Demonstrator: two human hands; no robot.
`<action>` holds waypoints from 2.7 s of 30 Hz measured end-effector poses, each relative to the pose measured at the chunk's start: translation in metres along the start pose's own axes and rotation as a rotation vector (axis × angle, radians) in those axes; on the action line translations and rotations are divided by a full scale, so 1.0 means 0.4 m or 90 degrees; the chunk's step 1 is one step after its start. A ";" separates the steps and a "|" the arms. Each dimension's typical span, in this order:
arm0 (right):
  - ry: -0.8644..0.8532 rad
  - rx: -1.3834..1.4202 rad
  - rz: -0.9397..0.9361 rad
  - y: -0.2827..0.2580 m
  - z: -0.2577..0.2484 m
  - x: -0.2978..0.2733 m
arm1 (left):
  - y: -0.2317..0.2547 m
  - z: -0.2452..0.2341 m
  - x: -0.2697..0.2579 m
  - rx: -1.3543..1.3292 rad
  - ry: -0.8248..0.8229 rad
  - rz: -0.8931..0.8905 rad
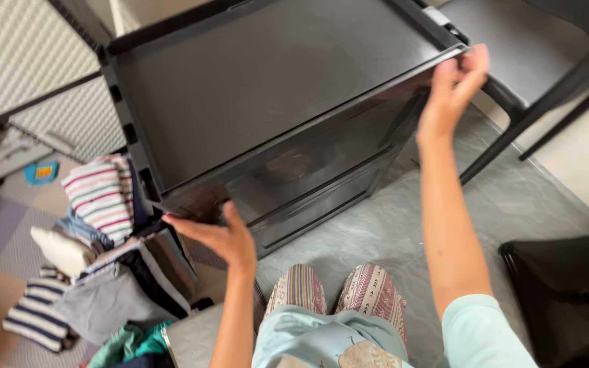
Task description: The person assembles a modular storage unit by inserting a black plastic tray into the frame, then attaching white quilted fabric panels to the front. They secure the panels and adjust the tray to complete the assembly.
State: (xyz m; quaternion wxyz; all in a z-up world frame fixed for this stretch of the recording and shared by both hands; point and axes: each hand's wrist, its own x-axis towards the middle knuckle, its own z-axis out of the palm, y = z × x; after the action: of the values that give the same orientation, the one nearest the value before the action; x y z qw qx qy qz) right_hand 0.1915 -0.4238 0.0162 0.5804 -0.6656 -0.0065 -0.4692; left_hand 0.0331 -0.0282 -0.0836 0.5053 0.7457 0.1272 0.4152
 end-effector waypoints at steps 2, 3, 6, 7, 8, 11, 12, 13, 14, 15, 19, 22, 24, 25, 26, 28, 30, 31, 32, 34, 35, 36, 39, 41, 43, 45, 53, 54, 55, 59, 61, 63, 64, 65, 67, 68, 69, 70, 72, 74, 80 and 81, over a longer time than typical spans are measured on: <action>-0.043 0.144 0.090 0.065 -0.028 0.062 | 0.012 0.032 -0.006 0.057 0.054 0.055; -0.063 0.216 0.136 0.088 -0.038 0.089 | 0.019 0.044 -0.009 0.066 0.066 0.078; -0.066 0.269 0.226 0.116 -0.039 0.130 | 0.039 0.061 -0.003 0.098 0.082 0.109; -0.054 0.253 0.213 0.107 -0.044 0.137 | 0.045 0.057 -0.004 0.114 0.070 0.090; -0.042 0.237 0.200 0.089 -0.044 0.141 | 0.048 0.050 -0.003 0.129 0.059 0.070; 0.021 0.153 0.279 -0.004 -0.035 0.109 | 0.054 0.045 0.023 0.117 0.002 -0.018; 0.046 0.122 0.321 -0.041 -0.035 0.101 | 0.055 0.050 0.043 0.112 0.004 0.002; 0.041 0.124 0.299 -0.065 -0.041 0.082 | 0.051 0.043 0.056 0.112 0.000 0.020; 0.036 0.125 0.278 -0.077 -0.049 0.067 | 0.045 0.037 0.070 0.112 -0.004 0.037; 0.035 0.123 0.257 -0.076 -0.062 0.058 | 0.038 0.036 0.084 0.097 -0.012 0.034; 0.027 0.150 0.087 -0.044 -0.116 0.019 | 0.007 0.055 0.162 0.042 -0.044 0.060; 0.060 0.088 0.115 -0.086 -0.123 -0.021 | -0.007 0.078 0.212 0.037 -0.068 0.096; 0.075 0.073 0.168 -0.130 -0.128 -0.048 | -0.051 0.102 0.235 0.043 -0.074 0.132; 0.065 0.037 0.157 -0.145 -0.130 -0.056 | -0.064 0.110 0.244 0.046 -0.074 0.158; 0.056 0.002 0.145 -0.154 -0.130 -0.063 | -0.072 0.116 0.251 0.049 -0.074 0.184; -0.008 0.009 0.094 -0.164 -0.128 -0.067 | -0.079 0.112 0.252 0.031 -0.081 0.159; -0.124 0.084 0.023 -0.173 -0.136 -0.059 | -0.075 0.119 0.251 0.013 -0.095 0.130; -0.159 0.068 0.028 -0.182 -0.147 -0.054 | -0.075 0.115 0.252 0.007 -0.103 0.116; -0.195 0.053 0.033 -0.193 -0.159 -0.043 | -0.076 0.113 0.251 0.001 -0.111 0.101; -0.264 -0.011 -0.009 -0.209 -0.162 -0.022 | -0.077 0.114 0.253 0.003 -0.109 0.112; -0.297 -0.063 -0.054 -0.210 -0.161 -0.011 | -0.079 0.115 0.252 0.003 -0.107 0.117; -0.331 -0.115 -0.098 -0.211 -0.163 -0.008 | -0.083 0.117 0.255 0.005 -0.109 0.123; -0.227 -0.256 -0.007 -0.218 -0.150 -0.021 | -0.104 0.114 0.262 0.008 -0.109 0.123; -0.222 -0.303 -0.115 -0.252 -0.146 -0.039 | -0.117 0.108 0.275 0.001 -0.111 0.106; -0.217 -0.333 -0.161 -0.299 -0.139 -0.066 | -0.133 0.089 0.310 0.001 -0.118 0.141; -0.214 -0.349 -0.136 -0.350 -0.124 -0.113 | -0.143 0.071 0.334 0.011 -0.130 0.164; -0.193 -0.367 -0.182 -0.493 -0.099 -0.273 | 0.005 0.066 0.237 -0.007 -0.146 0.269; -0.191 -0.358 -0.189 -0.496 -0.102 -0.280 | 0.039 0.069 0.204 -0.007 -0.160 0.305; -0.190 -0.353 -0.174 -0.497 -0.103 -0.285 | 0.077 0.076 0.165 0.025 -0.181 0.356; -0.189 -0.363 -0.177 -0.503 -0.113 -0.307 | 0.217 0.129 0.056 0.050 -0.238 0.459; -0.181 -0.380 -0.194 -0.513 -0.114 -0.308 | 0.278 0.159 0.021 0.052 -0.271 0.466; -0.168 -0.401 -0.186 -0.526 -0.111 -0.319 | 0.323 0.179 -0.004 0.038 -0.291 0.487; -0.162 -0.411 -0.189 -0.532 -0.110 -0.329 | 0.342 0.186 -0.015 0.023 -0.292 0.504; -0.156 -0.421 -0.192 -0.539 -0.108 -0.341 | 0.356 0.188 -0.022 0.008 -0.294 0.521; -0.159 -0.410 -0.180 -0.553 -0.118 -0.357 | 0.371 0.176 -0.029 -0.001 -0.295 0.522; -0.167 -0.390 -0.166 -0.558 -0.125 -0.364 | 0.377 0.169 -0.029 -0.005 -0.296 0.523; -0.173 -0.373 -0.150 -0.559 -0.134 -0.364 | 0.382 0.167 -0.027 -0.009 -0.294 0.520; -0.204 -0.338 -0.117 -0.558 -0.149 -0.354 | 0.384 0.164 -0.022 -0.012 -0.292 0.516; -0.265 -0.273 -0.049 -0.560 -0.199 -0.324 | 0.384 0.155 -0.025 -0.021 -0.287 0.511; -0.277 -0.159 -0.052 -0.560 -0.237 -0.250 | 0.390 0.161 -0.020 -0.029 -0.273 0.518; -0.324 0.277 0.067 -0.574 -0.216 -0.066 | 0.398 0.164 -0.027 -0.051 -0.270 0.494; -0.350 0.344 0.139 -0.562 -0.188 -0.052 | 0.400 0.165 -0.028 -0.050 -0.266 0.495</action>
State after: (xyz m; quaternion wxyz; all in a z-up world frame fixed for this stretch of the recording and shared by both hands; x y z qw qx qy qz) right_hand 0.0092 -0.3979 0.1667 0.7577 -0.5863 -0.2143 -0.1902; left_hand 0.0387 -0.1510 0.0389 0.3539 0.7864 -0.2836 0.4193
